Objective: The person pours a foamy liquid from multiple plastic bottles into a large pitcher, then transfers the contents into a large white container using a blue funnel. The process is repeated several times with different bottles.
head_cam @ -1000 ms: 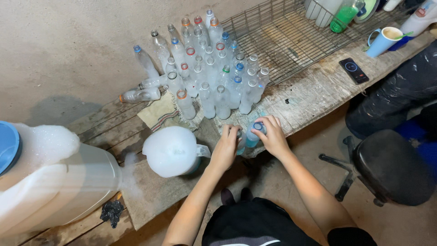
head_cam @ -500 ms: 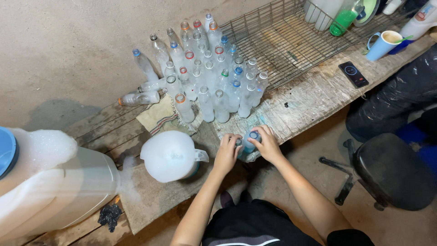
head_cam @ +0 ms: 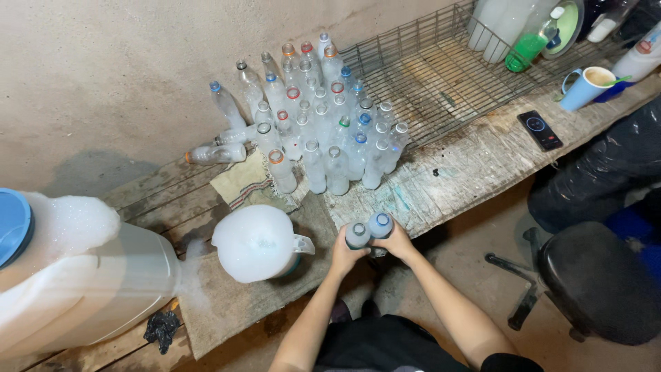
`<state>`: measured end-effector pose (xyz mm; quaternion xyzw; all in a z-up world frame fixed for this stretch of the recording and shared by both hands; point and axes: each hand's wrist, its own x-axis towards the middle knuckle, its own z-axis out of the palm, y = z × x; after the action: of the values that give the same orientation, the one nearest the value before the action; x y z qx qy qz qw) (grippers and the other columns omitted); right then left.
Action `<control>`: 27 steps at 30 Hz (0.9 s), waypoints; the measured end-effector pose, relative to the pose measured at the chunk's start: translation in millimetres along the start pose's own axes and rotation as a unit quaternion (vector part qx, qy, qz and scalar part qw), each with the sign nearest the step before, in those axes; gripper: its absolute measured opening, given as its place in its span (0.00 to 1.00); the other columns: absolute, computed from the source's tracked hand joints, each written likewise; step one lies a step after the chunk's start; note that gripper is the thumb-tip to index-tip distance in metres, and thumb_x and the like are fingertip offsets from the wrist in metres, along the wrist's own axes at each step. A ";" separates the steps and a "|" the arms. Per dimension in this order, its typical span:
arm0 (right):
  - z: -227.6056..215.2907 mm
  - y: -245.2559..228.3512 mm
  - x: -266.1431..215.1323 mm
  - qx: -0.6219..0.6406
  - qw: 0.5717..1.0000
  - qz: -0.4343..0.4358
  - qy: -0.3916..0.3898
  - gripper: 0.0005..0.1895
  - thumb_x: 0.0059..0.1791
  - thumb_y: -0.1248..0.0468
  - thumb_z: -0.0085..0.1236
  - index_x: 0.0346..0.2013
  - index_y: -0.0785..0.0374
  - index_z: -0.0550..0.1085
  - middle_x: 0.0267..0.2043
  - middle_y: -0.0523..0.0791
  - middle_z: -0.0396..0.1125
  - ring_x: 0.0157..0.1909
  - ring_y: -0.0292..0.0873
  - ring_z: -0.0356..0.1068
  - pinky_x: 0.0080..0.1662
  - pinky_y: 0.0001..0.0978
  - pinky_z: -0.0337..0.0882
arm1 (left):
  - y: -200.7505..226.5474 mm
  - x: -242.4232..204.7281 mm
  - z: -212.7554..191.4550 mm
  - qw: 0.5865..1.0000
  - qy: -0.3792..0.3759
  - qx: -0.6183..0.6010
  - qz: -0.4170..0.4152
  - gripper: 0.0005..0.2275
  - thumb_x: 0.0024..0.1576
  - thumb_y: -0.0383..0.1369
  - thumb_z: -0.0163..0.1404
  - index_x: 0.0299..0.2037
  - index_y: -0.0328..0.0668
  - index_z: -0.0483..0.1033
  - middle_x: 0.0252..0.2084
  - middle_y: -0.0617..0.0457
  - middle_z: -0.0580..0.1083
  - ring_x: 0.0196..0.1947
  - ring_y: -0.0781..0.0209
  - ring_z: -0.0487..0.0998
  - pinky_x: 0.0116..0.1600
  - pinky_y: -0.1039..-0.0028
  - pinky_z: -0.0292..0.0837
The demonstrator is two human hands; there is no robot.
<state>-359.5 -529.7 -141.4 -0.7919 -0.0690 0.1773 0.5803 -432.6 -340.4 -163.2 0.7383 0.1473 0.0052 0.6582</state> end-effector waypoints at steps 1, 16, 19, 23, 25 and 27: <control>-1.4 -0.4 4.4 0.000 1.000 -0.002 -0.002 0.52 0.35 0.53 0.91 0.69 0.57 0.73 0.70 0.57 0.69 0.78 0.64 0.62 0.74 0.63 0.62 | 2.7 2.2 2.5 1.000 0.002 0.000 0.001 0.43 0.39 0.34 0.77 0.70 0.52 0.73 0.68 0.40 0.75 0.75 0.32 0.69 0.76 0.44 0.63; -7.5 0.3 -47.5 -0.025 0.999 0.034 -0.019 0.55 0.33 0.52 0.85 0.71 0.60 0.68 0.69 0.48 0.70 0.71 0.49 0.70 0.68 0.45 0.70 | -10.4 -147.7 -50.3 0.986 0.164 0.014 -0.006 0.35 0.41 0.38 0.75 0.61 0.48 0.74 0.56 0.55 0.81 0.57 0.62 0.79 0.67 0.70 0.70; -4.6 -7.0 -56.7 -0.025 0.998 0.047 -0.045 0.56 0.34 0.52 0.84 0.72 0.58 0.67 0.69 0.48 0.70 0.70 0.51 0.70 0.67 0.47 0.71 | -23.9 -180.7 -68.9 0.970 0.238 -0.016 -0.054 0.33 0.41 0.35 0.74 0.60 0.47 0.76 0.55 0.54 0.82 0.56 0.61 0.81 0.65 0.69 0.72; 4.7 -31.9 -61.7 0.016 0.997 -0.030 -0.074 0.43 0.37 0.59 0.83 0.64 0.58 0.71 0.61 0.47 0.78 0.64 0.47 0.77 0.67 0.42 0.71 | -32.9 -207.1 -99.0 0.944 0.324 -0.039 -0.057 0.32 0.41 0.33 0.74 0.57 0.46 0.74 0.52 0.53 0.81 0.54 0.61 0.80 0.65 0.70 0.71; 10.6 -48.9 -58.6 0.032 0.994 -0.063 -0.086 0.35 0.39 0.62 0.83 0.57 0.58 0.75 0.55 0.45 0.80 0.59 0.45 0.79 0.66 0.40 0.72 | -30.2 -214.7 -118.1 0.931 0.358 -0.049 -0.042 0.31 0.41 0.30 0.74 0.56 0.45 0.74 0.51 0.52 0.81 0.53 0.61 0.80 0.66 0.71 0.71; 17.5 -67.1 -54.2 -0.077 0.995 -0.029 -0.051 0.54 0.34 0.49 0.82 0.71 0.56 0.68 0.67 0.47 0.70 0.68 0.49 0.70 0.68 0.44 0.67 | -18.8 -222.5 -143.1 0.921 0.382 -0.029 -0.069 0.38 0.42 0.34 0.73 0.67 0.45 0.73 0.60 0.51 0.81 0.61 0.56 0.80 0.68 0.65 0.72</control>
<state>-409.7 -509.9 -71.9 -0.8217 -0.1343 0.1947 0.5186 -678.2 -249.9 -120.9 0.6489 0.4379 0.2454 0.5719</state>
